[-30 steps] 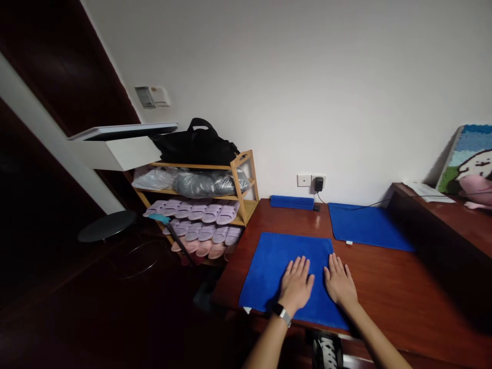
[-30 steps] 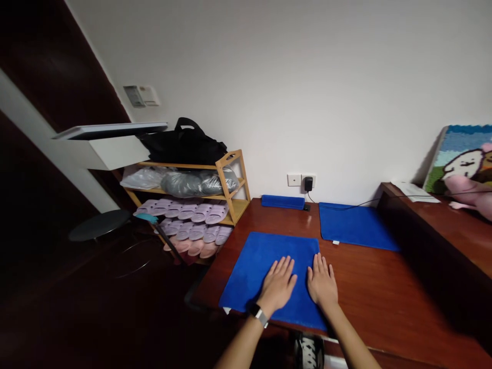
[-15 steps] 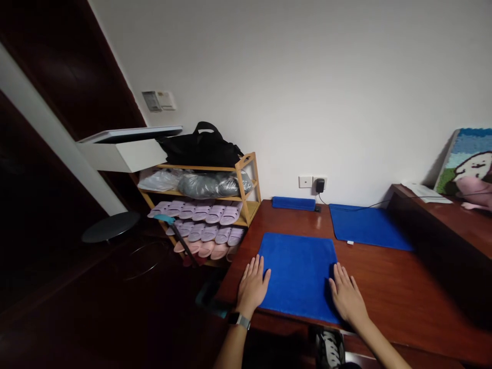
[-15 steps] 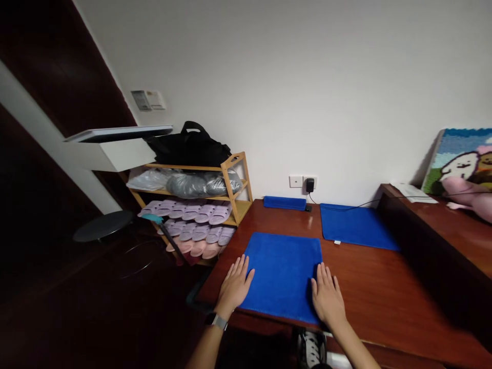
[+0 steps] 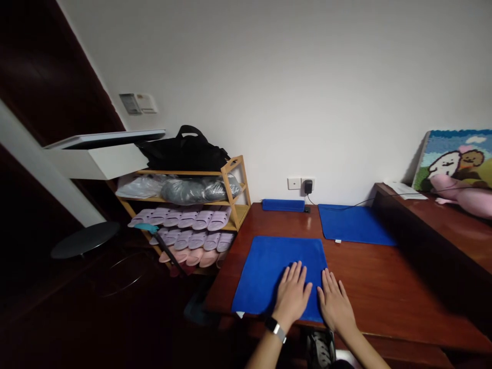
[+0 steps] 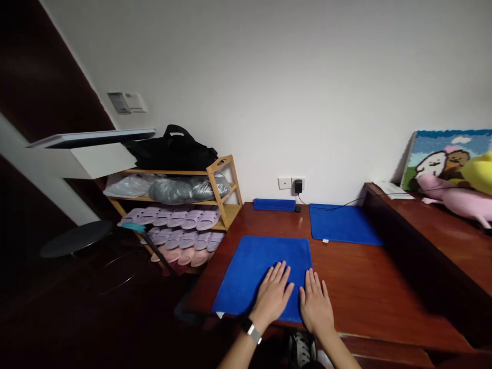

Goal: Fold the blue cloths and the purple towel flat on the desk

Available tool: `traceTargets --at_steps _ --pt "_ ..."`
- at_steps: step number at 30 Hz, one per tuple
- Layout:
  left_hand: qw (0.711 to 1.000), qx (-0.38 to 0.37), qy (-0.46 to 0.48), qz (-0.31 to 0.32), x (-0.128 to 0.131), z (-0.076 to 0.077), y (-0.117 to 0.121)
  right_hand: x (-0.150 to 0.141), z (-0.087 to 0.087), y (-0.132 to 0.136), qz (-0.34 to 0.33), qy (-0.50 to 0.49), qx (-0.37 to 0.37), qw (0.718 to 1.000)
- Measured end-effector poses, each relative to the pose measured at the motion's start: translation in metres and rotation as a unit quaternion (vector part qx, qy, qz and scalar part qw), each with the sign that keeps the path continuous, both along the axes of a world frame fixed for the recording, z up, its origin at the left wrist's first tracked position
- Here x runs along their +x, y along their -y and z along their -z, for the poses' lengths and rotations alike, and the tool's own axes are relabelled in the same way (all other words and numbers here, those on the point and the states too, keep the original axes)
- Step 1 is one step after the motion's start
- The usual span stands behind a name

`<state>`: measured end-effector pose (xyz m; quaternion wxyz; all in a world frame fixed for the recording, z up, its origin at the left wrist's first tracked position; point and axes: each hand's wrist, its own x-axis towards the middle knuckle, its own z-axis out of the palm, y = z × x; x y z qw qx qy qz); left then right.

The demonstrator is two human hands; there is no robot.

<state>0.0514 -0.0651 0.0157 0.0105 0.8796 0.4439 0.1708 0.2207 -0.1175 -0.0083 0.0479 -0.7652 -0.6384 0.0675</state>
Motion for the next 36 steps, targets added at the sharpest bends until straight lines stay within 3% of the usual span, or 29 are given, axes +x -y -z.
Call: traceTargets --at_steps 2,4,11,13,16,19,23,26,28,31,36 --pt "1.0 -0.018 0.002 0.014 0.014 0.007 0.003 0.001 0.0 0.001 -0.002 -0.001 0.002 1.0" --pt "1.0 -0.027 -0.007 -0.009 0.003 0.012 0.0 0.001 0.0 0.0 -0.003 0.004 0.0 1.0" --pt "0.982 -0.021 -0.047 -0.183 -0.134 0.021 -0.02 -0.001 0.003 0.0 0.005 -0.021 0.021 1.0" --pt "0.98 -0.011 -0.045 -0.191 -0.156 0.026 -0.021 -0.002 0.007 0.001 0.006 -0.031 0.027 0.999" --pt "0.98 0.001 -0.044 -0.192 -0.165 0.034 -0.022 0.006 0.008 -0.003 -0.004 -0.036 0.031 0.999" --pt "0.979 0.02 -0.047 -0.195 -0.165 0.041 -0.026 0.037 -0.001 -0.028 -0.002 -0.019 0.066 0.998" --pt "0.978 0.05 -0.066 -0.19 -0.187 0.05 -0.034 0.103 -0.018 -0.093 0.062 0.018 0.115 0.991" --pt "0.977 0.071 -0.085 -0.183 -0.214 0.055 -0.041 0.142 -0.018 -0.137 0.066 0.023 0.07 0.995" --pt "0.977 0.076 -0.095 -0.175 -0.227 0.056 -0.043 0.154 -0.01 -0.149 0.059 0.018 0.031 0.998" --pt "0.976 0.068 -0.095 -0.183 -0.232 0.055 -0.042 0.151 0.006 -0.137 0.057 0.022 0.018 0.998" --pt "0.976 0.01 -0.079 -0.204 -0.222 0.044 -0.039 0.121 0.027 -0.063 0.042 0.051 0.05 0.997"
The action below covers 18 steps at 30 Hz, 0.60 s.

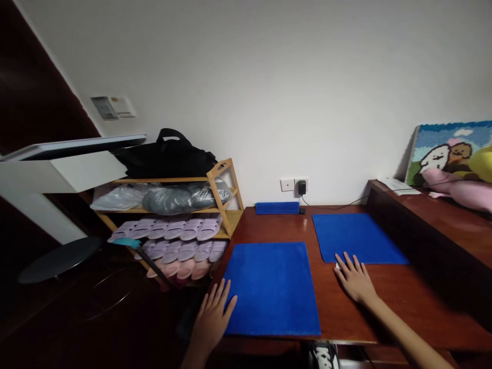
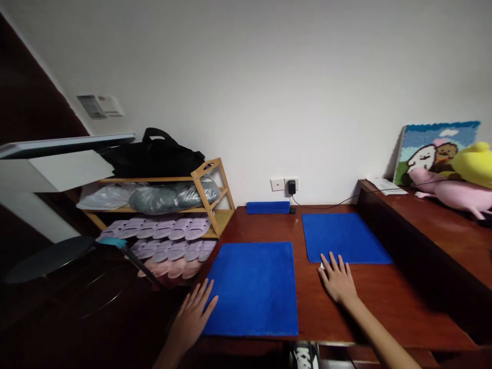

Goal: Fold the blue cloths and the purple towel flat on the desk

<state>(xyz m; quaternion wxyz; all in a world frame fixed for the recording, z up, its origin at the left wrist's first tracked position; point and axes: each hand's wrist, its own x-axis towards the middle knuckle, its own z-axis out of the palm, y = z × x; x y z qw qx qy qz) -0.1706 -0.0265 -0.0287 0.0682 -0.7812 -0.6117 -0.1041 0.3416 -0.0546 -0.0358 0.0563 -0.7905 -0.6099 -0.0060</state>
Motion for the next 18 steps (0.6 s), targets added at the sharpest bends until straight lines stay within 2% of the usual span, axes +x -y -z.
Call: traceTargets --at_steps 3,6,8,10,12,13,16,18 --pt "0.996 -0.073 0.034 -0.024 0.005 -0.022 -0.005 -0.018 0.009 0.048 -0.019 0.015 0.01 1.0" --pt "0.986 -0.157 0.046 -0.016 0.005 -0.058 -0.01 -0.027 0.013 0.088 -0.04 0.013 0.012 0.999" --pt "0.985 -0.168 0.037 0.002 0.002 -0.081 -0.008 -0.03 0.009 0.108 -0.059 0.002 0.014 0.998" --pt "0.99 -0.135 0.029 0.033 -0.003 -0.097 0.003 -0.036 -0.004 0.122 -0.065 -0.011 0.029 0.997" --pt "0.992 -0.096 0.037 0.077 -0.011 -0.1 0.021 -0.048 -0.023 0.13 -0.086 -0.029 0.063 0.994" --pt "0.99 -0.084 0.048 0.099 -0.016 -0.097 0.032 -0.057 -0.033 0.132 -0.118 -0.041 0.08 0.989" --pt "0.984 -0.079 0.078 0.141 -0.034 -0.077 0.063 -0.09 -0.055 0.133 -0.273 -0.077 0.108 0.953" --pt "0.982 -0.077 0.081 0.154 -0.044 -0.062 0.077 -0.112 -0.057 0.132 -0.344 -0.071 0.12 0.929"
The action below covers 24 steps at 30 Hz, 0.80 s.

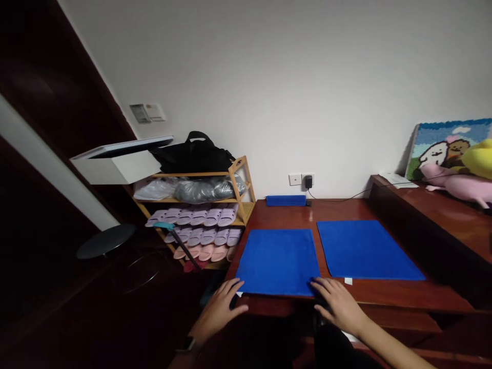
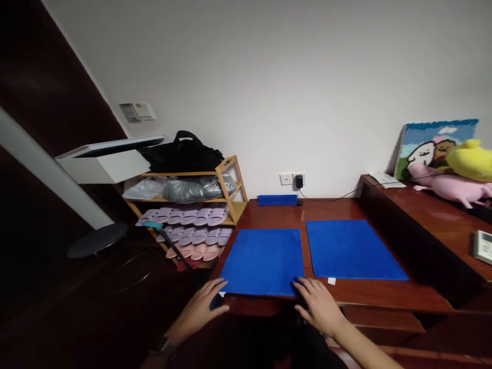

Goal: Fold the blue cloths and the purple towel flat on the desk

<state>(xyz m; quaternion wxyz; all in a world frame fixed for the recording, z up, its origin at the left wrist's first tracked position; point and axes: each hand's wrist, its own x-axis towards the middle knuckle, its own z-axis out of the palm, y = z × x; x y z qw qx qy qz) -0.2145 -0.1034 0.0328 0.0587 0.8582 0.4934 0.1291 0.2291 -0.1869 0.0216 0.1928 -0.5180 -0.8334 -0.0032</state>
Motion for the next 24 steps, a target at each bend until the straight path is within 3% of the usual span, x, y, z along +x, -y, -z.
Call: traceTargets --at_steps 3,7,9,12,16,21,24 --pt "0.999 0.039 -0.001 0.005 -0.006 0.012 0.009 -0.021 0.011 0.002 -0.014 0.038 0.071 0.997" --pt "0.994 0.109 -0.002 0.016 -0.004 0.002 0.011 -0.024 0.018 0.008 -0.027 0.062 0.117 0.991" --pt "0.991 0.13 -0.004 0.035 -0.004 -0.009 0.013 -0.019 0.007 0.011 -0.035 0.046 0.11 0.992" --pt "0.988 0.146 0.004 0.05 -0.005 -0.033 0.016 -0.008 -0.03 0.011 -0.017 0.011 0.09 0.996" --pt "0.982 0.173 0.067 0.028 0.005 -0.089 0.02 0.018 -0.106 0.008 0.007 -0.015 0.091 0.996" --pt "0.969 0.148 0.199 0.003 0.043 -0.197 0.032 0.062 -0.206 0.02 0.023 -0.105 0.095 0.99" --pt "0.968 0.08 0.236 0.005 0.072 -0.249 0.036 0.091 -0.248 0.036 0.024 -0.149 0.09 0.984"
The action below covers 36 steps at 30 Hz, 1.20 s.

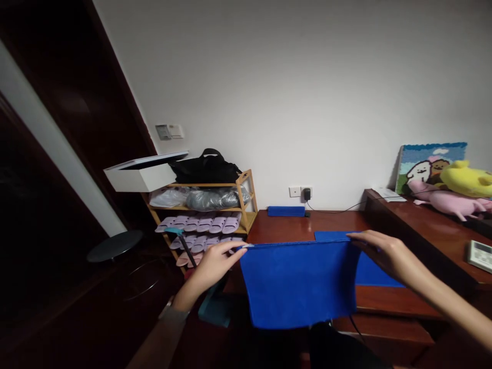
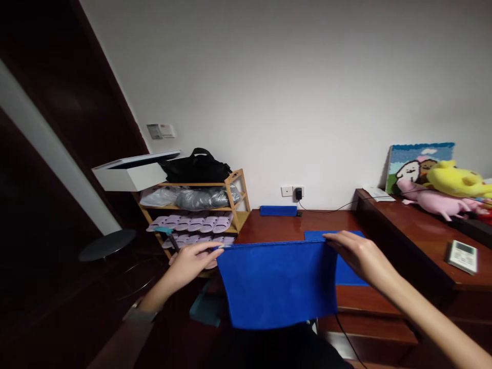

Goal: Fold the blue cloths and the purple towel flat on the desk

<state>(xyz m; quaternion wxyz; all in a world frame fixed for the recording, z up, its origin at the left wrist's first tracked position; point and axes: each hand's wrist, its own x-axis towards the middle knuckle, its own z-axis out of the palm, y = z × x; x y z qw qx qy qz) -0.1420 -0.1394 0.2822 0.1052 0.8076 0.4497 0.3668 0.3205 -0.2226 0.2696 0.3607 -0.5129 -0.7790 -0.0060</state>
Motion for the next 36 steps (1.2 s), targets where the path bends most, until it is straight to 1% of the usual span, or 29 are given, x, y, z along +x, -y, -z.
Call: traceTargets --at_steps 1,2,4,7,10,13,16,18,19,20,21,22,23,24,26,29,30,31,32,33,34,36 --pt "1.0 -0.02 0.004 0.014 0.011 -0.011 -0.001 0.011 -0.008 0.004 0.0 -0.007 -0.001 1.0" --pt "0.999 -0.038 0.006 0.032 0.022 -0.019 -0.003 0.022 -0.014 0.007 0.003 -0.011 -0.001 1.0" --pt "0.995 -0.07 0.003 0.076 0.048 -0.026 -0.012 0.047 -0.016 0.006 0.014 -0.017 -0.002 1.0" --pt "0.986 -0.1 -0.003 0.13 0.09 -0.023 -0.035 0.088 -0.007 -0.011 0.046 -0.013 -0.015 0.999" --pt "0.983 -0.1 -0.011 0.155 0.135 -0.018 -0.067 0.124 -0.001 -0.042 0.097 0.001 -0.027 0.995" --pt "0.99 -0.06 -0.014 0.128 0.18 -0.018 -0.104 0.15 -0.011 -0.076 0.157 0.006 -0.018 0.987" --pt "0.996 -0.024 0.031 0.082 0.22 -0.022 -0.134 0.168 -0.028 -0.106 0.209 -0.009 0.018 0.978" --pt "0.995 -0.011 0.074 0.065 0.24 -0.02 -0.144 0.178 -0.032 -0.119 0.23 -0.017 0.051 0.972" --pt "0.994 -0.003 0.09 0.059 0.248 -0.017 -0.146 0.184 -0.031 -0.122 0.237 -0.019 0.064 0.969" --pt "0.994 0.003 0.099 0.055 0.254 -0.01 -0.147 0.189 -0.026 -0.123 0.241 -0.022 0.073 0.967" --pt "0.993 0.008 0.1 0.056 0.259 0.0 -0.145 0.194 -0.017 -0.122 0.245 -0.025 0.077 0.966" --pt "0.993 0.012 0.096 0.061 0.263 0.013 -0.141 0.199 -0.003 -0.118 0.248 -0.028 0.079 0.965" --pt "0.994 0.015 0.087 0.069 0.266 0.03 -0.135 0.203 0.015 -0.112 0.25 -0.032 0.077 0.965" --pt "0.994 0.022 0.072 0.077 0.269 0.051 -0.128 0.207 0.037 -0.104 0.252 -0.036 0.071 0.964" --pt "0.994 0.045 0.026 0.092 0.272 0.101 -0.109 0.211 0.093 -0.083 0.259 -0.047 0.046 0.964" --pt "0.988 0.084 -0.066 0.109 0.276 0.184 -0.078 0.211 0.189 -0.05 0.27 -0.083 -0.034 0.959" --pt "0.985 0.088 -0.095 0.119 0.277 0.209 -0.069 0.21 0.219 -0.041 0.264 -0.094 -0.065 0.958" --pt "0.981 0.091 -0.116 0.124 0.278 0.231 -0.061 0.21 0.244 -0.033 0.256 -0.104 -0.09 0.957" --pt "0.981 0.095 -0.126 0.116 0.278 0.248 -0.055 0.21 0.265 -0.028 0.251 -0.11 -0.1 0.956" --pt "0.981 0.094 -0.132 0.108 0.279 0.26 -0.05 0.21 0.28 -0.023 0.248 -0.115 -0.103 0.957" --pt "0.982 0.093 -0.134 0.1 0.279 0.268 -0.047 0.212 0.29 -0.021 0.245 -0.117 -0.101 0.957" --pt "0.982 0.086 -0.135 0.096 0.278 0.274 -0.045 0.215 0.298 -0.018 0.24 -0.115 -0.092 0.96"
